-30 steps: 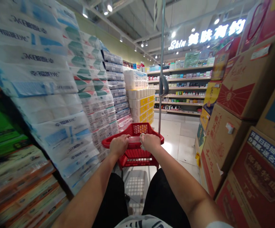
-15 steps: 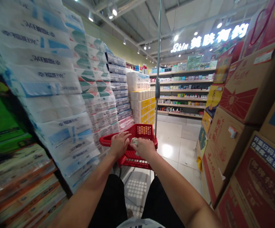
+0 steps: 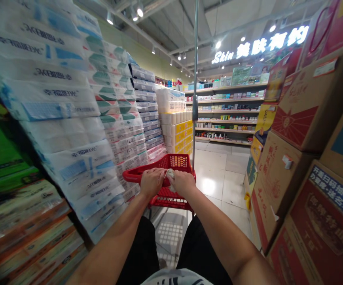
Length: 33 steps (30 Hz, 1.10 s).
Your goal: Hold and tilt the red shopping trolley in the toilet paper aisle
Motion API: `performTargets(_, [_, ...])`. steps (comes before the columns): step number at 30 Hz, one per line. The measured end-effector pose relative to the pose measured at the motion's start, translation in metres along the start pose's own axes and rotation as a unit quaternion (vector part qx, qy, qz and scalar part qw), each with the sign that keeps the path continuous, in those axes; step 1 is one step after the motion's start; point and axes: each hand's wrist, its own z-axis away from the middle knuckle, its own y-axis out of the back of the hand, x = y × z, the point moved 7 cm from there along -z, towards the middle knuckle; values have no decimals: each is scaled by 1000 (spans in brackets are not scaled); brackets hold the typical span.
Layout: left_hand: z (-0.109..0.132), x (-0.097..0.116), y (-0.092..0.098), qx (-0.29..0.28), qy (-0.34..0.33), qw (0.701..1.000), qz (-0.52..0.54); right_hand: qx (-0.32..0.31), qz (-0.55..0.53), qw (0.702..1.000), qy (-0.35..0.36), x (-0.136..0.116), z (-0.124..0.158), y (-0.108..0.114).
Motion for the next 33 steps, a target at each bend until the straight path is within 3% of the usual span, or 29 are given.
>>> performTargets(3, [1, -2, 1, -1, -10, 1000, 6, 8, -3, 1000, -6, -5, 2, 1])
performTargets(8, [0, -20, 0, -23, -17, 999, 25, 55, 7, 993, 108, -27, 19, 3])
performTargets(15, [-1, -37, -1, -16, -11, 999, 50, -50, -29, 998, -6, -27, -4, -7])
performTargets(18, [-4, -39, -4, -7, -14, 998, 59, -77, -30, 996, 21, -27, -4, -8])
performTargets(21, [-8, -39, -9, 8, -13, 998, 57, -43, -20, 997, 64, -26, 2, -4])
performTargets(28, [-8, -44, -27, 39, 98, 994, 26, -44, -26, 999, -2, -14, -8, -9])
performTargets(30, [-10, -49, -34, 37, 132, 990, 21, -40, -24, 999, 20, -16, -12, -10])
performTargets(33, [-17, -54, -45, 18, 159, 987, 21, -17, 0, 994, 112, -23, -12, -9])
